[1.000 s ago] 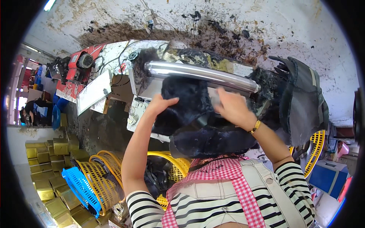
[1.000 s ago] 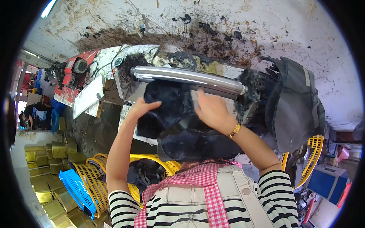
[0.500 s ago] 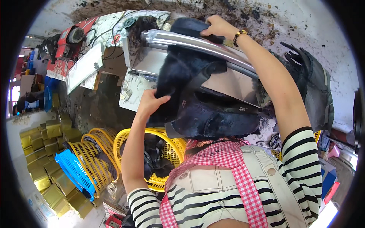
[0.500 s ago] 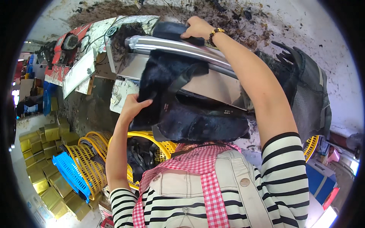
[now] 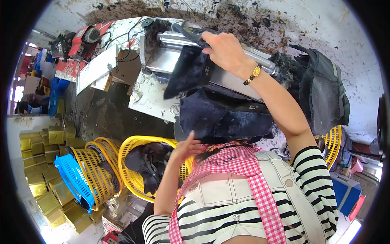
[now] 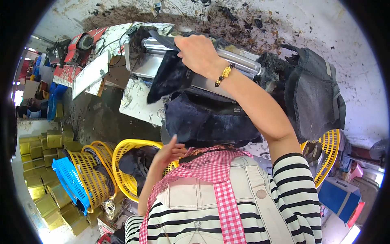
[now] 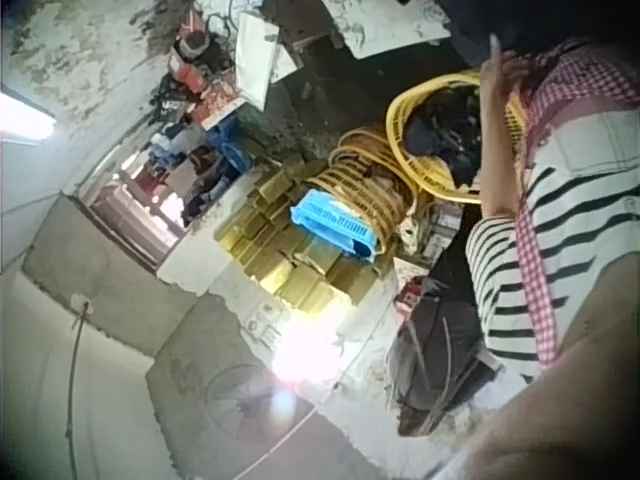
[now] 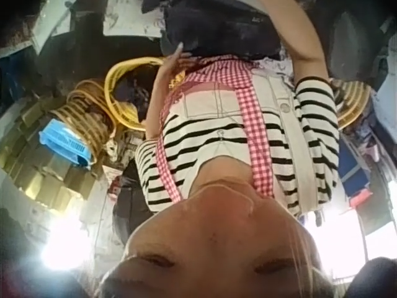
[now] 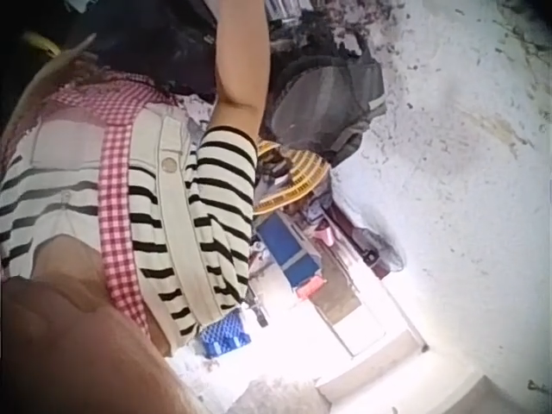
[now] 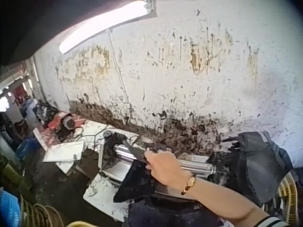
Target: Applying adhesive to various shoe upper components using a motorized roller machine.
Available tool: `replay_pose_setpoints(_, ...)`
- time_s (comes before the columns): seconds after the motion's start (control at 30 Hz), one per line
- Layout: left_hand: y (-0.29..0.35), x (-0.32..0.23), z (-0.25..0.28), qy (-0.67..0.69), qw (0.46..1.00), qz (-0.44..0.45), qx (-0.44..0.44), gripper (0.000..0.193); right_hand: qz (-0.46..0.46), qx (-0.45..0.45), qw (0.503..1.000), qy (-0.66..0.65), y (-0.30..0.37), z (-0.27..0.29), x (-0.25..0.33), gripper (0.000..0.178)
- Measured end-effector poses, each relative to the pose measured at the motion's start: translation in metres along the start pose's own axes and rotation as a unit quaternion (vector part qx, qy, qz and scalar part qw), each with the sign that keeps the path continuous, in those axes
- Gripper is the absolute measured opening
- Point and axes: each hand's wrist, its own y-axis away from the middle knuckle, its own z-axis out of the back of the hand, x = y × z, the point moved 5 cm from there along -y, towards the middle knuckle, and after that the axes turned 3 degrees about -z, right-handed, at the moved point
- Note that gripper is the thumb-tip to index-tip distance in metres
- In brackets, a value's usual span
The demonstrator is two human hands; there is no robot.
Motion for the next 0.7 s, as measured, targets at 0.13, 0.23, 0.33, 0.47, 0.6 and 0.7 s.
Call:
replay_pose_setpoints(0.13, -0.027, 0.020, -0.041, 0.333, 0.941, -0.041, -0.043, 0.044, 0.037, -0.019, 0.999, -0.008, -0.006, 0.034, 0.030, 0.019)
replay_pose_setpoints(0.23, -0.022, -0.001, -0.073, 0.395, 0.910, -0.103, -0.068, 0.034, 0.065, -0.070, 0.995, -0.007, -0.017, 0.069, 0.017, 0.024)
replay_pose_setpoints(0.33, 0.001, -0.021, -0.077, 0.458, 0.866, -0.198, 0.029, 0.030, -0.041, 0.014, 0.998, 0.051, -0.037, 0.104, 0.025, 0.035)
replay_pose_setpoints(0.47, 0.070, -0.092, -0.038, 0.348, 0.841, -0.414, -0.001, 0.031, -0.057, -0.041, 0.997, 0.034, -0.083, 0.113, -0.039, 0.036)
replay_pose_setpoints(0.6, 0.122, -0.154, 0.013, 0.192, 0.844, -0.500, -0.036, 0.035, -0.084, -0.047, 0.992, 0.082, -0.116, 0.110, -0.097, 0.040)
replay_pose_setpoints(0.7, 0.157, -0.193, -0.007, 0.040, 0.847, -0.529, 0.014, 0.043, -0.139, -0.035, 0.985, 0.099, -0.119, 0.126, -0.103, 0.046)
